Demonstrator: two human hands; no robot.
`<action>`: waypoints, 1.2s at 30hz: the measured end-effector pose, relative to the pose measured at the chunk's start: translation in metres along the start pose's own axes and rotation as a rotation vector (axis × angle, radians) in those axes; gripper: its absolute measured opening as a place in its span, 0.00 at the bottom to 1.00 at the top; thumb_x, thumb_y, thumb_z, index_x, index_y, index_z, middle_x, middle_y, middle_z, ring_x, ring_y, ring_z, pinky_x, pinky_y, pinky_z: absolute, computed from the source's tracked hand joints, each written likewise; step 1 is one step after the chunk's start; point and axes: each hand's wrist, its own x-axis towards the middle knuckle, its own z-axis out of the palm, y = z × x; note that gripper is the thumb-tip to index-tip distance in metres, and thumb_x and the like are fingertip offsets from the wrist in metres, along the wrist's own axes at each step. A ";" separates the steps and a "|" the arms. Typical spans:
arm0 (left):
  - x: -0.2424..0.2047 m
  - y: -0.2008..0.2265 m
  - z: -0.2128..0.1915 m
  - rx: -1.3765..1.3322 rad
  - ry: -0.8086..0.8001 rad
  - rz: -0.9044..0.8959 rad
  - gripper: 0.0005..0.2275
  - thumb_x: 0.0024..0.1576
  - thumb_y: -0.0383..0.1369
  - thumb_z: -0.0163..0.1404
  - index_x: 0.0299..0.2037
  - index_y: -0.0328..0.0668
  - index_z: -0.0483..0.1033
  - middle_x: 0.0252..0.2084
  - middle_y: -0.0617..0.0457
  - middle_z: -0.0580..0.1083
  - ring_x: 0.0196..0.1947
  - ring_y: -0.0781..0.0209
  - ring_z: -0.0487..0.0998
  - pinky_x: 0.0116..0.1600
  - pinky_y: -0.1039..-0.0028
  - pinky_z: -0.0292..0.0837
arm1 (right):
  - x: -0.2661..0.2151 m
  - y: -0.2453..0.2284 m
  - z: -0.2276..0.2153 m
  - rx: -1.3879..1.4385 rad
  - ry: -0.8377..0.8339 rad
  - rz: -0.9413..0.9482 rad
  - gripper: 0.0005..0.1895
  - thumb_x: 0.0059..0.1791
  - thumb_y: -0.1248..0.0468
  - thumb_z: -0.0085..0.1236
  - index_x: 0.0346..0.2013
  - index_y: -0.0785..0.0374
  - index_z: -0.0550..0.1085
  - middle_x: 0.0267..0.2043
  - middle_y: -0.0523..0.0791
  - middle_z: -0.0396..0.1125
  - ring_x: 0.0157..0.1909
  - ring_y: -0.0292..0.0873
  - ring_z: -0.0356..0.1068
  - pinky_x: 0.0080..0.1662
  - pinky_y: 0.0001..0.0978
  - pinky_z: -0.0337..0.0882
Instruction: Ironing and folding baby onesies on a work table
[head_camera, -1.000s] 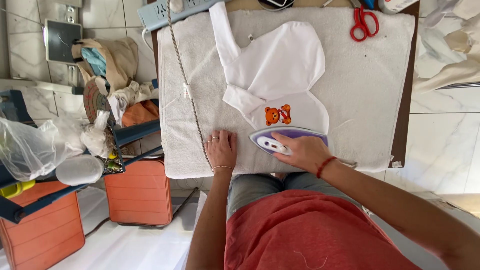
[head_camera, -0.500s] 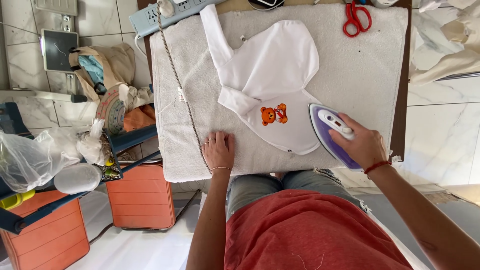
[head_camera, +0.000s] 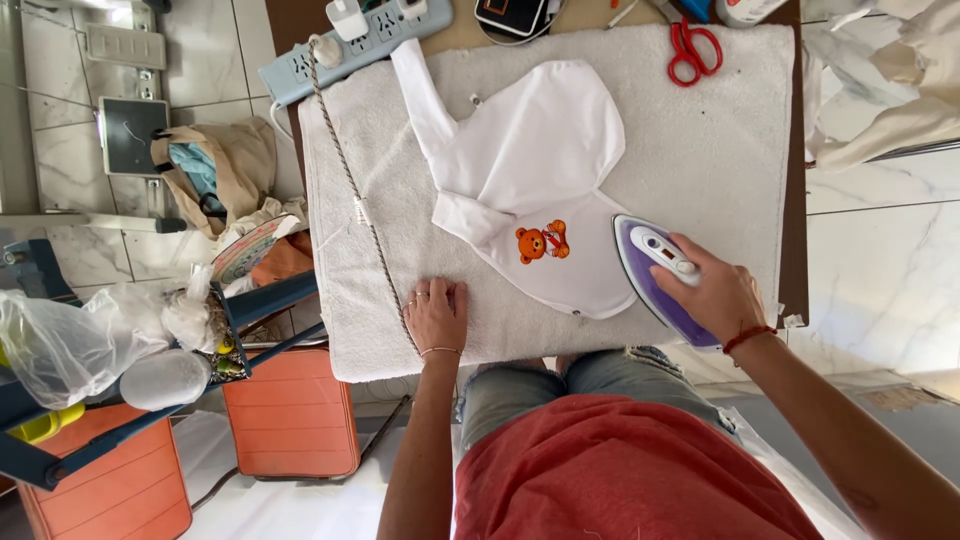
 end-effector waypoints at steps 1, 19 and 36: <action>0.000 0.000 0.000 0.012 -0.002 -0.001 0.11 0.51 0.47 0.42 0.25 0.53 0.62 0.27 0.55 0.63 0.32 0.55 0.68 0.38 0.68 0.62 | 0.000 -0.002 0.000 0.002 0.008 -0.014 0.29 0.38 0.42 0.49 0.53 0.41 0.64 0.45 0.46 0.65 0.46 0.52 0.64 0.47 0.43 0.64; 0.004 0.000 -0.004 -0.044 -0.046 -0.041 0.11 0.49 0.48 0.43 0.25 0.54 0.61 0.28 0.54 0.64 0.35 0.53 0.69 0.39 0.65 0.63 | 0.007 -0.040 0.000 -0.108 -0.067 -0.053 0.29 0.38 0.40 0.45 0.52 0.37 0.62 0.41 0.51 0.67 0.44 0.53 0.65 0.46 0.44 0.65; 0.053 0.058 -0.006 -1.012 -0.166 -0.423 0.28 0.37 0.31 0.56 0.49 0.33 0.60 0.42 0.42 0.70 0.45 0.50 0.70 0.49 0.66 0.66 | 0.028 -0.063 -0.023 -0.177 -0.141 -0.225 0.26 0.38 0.46 0.49 0.50 0.39 0.65 0.39 0.54 0.67 0.43 0.58 0.65 0.46 0.46 0.65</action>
